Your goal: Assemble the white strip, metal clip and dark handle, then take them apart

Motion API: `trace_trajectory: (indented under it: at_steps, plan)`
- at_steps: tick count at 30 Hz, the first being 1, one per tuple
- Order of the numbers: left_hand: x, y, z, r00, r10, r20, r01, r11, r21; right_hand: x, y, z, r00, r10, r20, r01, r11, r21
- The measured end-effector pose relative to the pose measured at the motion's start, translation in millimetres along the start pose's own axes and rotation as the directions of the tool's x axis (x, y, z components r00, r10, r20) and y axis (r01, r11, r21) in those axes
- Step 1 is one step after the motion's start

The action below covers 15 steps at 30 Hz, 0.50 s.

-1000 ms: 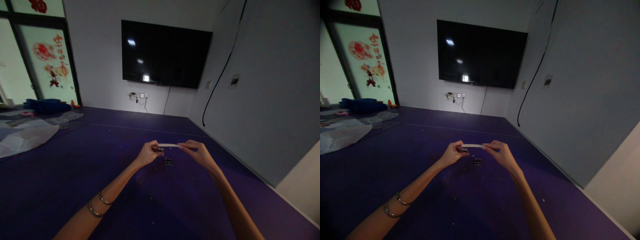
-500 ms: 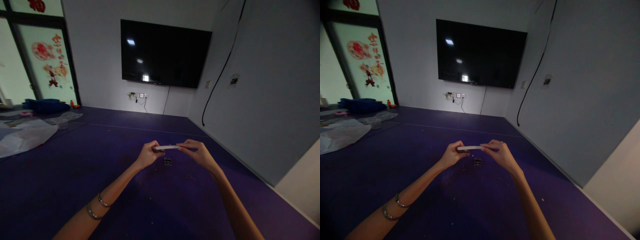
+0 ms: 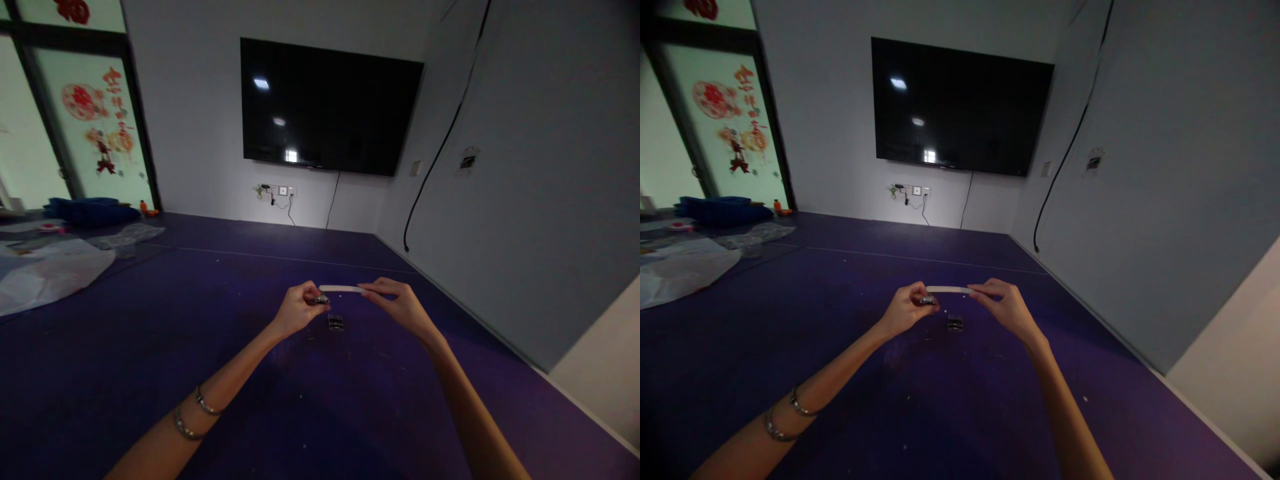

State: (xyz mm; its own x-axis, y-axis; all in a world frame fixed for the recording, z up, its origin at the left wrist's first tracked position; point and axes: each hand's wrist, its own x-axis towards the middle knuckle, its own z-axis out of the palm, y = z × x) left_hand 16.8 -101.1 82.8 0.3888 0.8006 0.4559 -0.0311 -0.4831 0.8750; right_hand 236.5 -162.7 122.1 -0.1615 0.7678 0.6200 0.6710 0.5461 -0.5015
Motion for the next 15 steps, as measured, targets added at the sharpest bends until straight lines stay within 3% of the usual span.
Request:
trace_trajectory:
  at_steps: [15]
  plan:
    - [0.8, -0.2, 1.2, 1.000, -0.021, 0.001, 0.021, 1.000, -0.004, -1.7, 7.1, -0.3, 1.000, 0.005, 0.018, -0.006, 0.998, 0.064]
